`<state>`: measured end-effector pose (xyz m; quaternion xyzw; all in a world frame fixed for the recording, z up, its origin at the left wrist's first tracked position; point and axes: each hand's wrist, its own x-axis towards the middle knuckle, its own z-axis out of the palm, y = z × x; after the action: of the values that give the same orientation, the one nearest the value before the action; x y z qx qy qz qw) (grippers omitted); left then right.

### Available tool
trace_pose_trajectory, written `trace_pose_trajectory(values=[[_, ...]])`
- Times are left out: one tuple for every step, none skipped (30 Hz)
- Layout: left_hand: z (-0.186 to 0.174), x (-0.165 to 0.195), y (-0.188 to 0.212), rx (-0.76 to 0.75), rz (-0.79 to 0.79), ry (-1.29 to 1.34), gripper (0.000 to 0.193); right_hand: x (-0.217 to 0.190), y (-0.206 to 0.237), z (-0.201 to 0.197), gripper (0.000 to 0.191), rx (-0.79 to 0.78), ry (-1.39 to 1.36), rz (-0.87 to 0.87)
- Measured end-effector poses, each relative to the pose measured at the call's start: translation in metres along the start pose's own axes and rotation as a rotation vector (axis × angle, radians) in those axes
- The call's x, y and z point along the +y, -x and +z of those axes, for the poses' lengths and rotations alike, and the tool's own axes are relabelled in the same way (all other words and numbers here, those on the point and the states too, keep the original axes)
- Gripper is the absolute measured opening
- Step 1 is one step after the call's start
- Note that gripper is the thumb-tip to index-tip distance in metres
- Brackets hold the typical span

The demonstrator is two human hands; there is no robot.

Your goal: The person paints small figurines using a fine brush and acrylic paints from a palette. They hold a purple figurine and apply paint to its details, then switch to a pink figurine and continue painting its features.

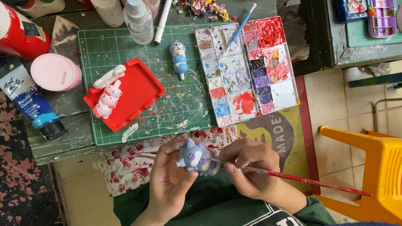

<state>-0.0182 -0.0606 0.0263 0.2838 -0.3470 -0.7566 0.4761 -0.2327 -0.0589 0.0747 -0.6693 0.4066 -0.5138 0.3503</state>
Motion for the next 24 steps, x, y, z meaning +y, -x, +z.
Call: trace_pose_trajectory(values=[[0.0, 0.0, 0.0, -0.001, -0.019, -0.011, 0.063, -0.001, -0.001, 0.0, 0.025, -0.006, -0.001, -0.017], [0.001, -0.001, 0.001, 0.0, -0.039, -0.022, 0.063, -0.002, 0.001, -0.001, 0.024, 0.002, 0.008, -0.017], [0.001, -0.001, 0.001, -0.002, -0.022, -0.003, 0.063, -0.004, -0.001, -0.002, 0.024, 0.01, 0.018, -0.017], [0.002, -0.002, 0.001, -0.003, -0.004, 0.016, 0.063, -0.004, -0.001, -0.002, 0.023, 0.018, 0.028, -0.018], [0.002, -0.003, 0.002, -0.004, 0.013, 0.034, 0.064, -0.005, -0.002, -0.002, 0.024, 0.019, 0.035, -0.013], [0.002, -0.003, 0.002, -0.002, 0.025, 0.029, 0.063, -0.005, -0.003, -0.002, 0.024, 0.02, 0.042, -0.008], [0.002, -0.004, 0.001, 0.0, 0.037, 0.023, 0.062, -0.005, -0.004, -0.002, 0.025, 0.021, 0.048, -0.002], [0.002, -0.004, 0.001, 0.002, 0.048, 0.017, 0.062, -0.006, -0.005, -0.002, 0.024, 0.015, 0.019, -0.028], [0.002, -0.004, 0.001, 0.001, 0.049, 0.016, 0.061, -0.005, -0.006, -0.002, 0.023, 0.008, -0.01, -0.053], [0.002, -0.004, 0.001, 0.0, 0.049, 0.015, 0.061, -0.005, -0.007, -0.001, 0.022, 0.001, -0.039, -0.078], [0.002, -0.005, 0.001, -0.001, 0.049, 0.013, 0.061, -0.005, -0.009, -0.002, 0.021, -0.014, -0.024, -0.099], [0.002, -0.005, 0.001, -0.004, 0.043, 0.015, 0.061, -0.004, -0.01, -0.002, 0.021, -0.028, -0.01, -0.119], [0.002, -0.004, 0.001, -0.006, 0.038, 0.017, 0.061, -0.005, -0.011, -0.003, 0.021, -0.042, 0.005, -0.139], [0.002, -0.006, 0.001, -0.008, 0.033, 0.018, 0.061, -0.004, -0.01, -0.004, 0.02, -0.04, 0.01, -0.141], [0.002, -0.006, 0.001, -0.009, 0.022, 0.022, 0.061, -0.005, -0.011, -0.004, 0.019, -0.037, 0.015, -0.142], [0.002, -0.006, 0.002, -0.009, 0.01, 0.026, 0.061, -0.005, -0.01, -0.004, 0.018, -0.035, 0.02, -0.143], [0.002, -0.007, 0.002, -0.009, -0.002, 0.03, 0.061, -0.005, -0.01, -0.004, 0.018, -0.026, 0.015, -0.139], [0.002, -0.007, 0.002, -0.008, 0.008, 0.032, 0.061, -0.005, -0.009, -0.004, 0.017, -0.017, 0.011, -0.135], [0.003, -0.008, 0.002, -0.007, 0.016, 0.036, 0.061, -0.004, -0.008, -0.004, 0.017, -0.009, 0.006, -0.129], [0.003, -0.009, 0.003, -0.006, 0.025, 0.039, 0.061, -0.004, -0.007, -0.004, 0.017, -0.011, -0.009, -0.124], [0.003, -0.009, 0.003, -0.016, 0.03, 0.035, 0.06, -0.004, -0.007, -0.004, 0.017, -0.012, -0.025, -0.12], [0.002, -0.009, 0.003, -0.026, 0.036, 0.031, 0.058, -0.003, -0.006, -0.004, 0.017, -0.014, -0.041, -0.116], [0.002, -0.009, 0.003, -0.036, 0.041, 0.027, 0.057, -0.003, -0.005, -0.004, 0.018, -0.013, -0.025, -0.109], [0.002, -0.009, 0.003, -0.032, 0.036, 0.03, 0.057, -0.004, -0.004, -0.005, 0.019, -0.012, -0.009, -0.101]])
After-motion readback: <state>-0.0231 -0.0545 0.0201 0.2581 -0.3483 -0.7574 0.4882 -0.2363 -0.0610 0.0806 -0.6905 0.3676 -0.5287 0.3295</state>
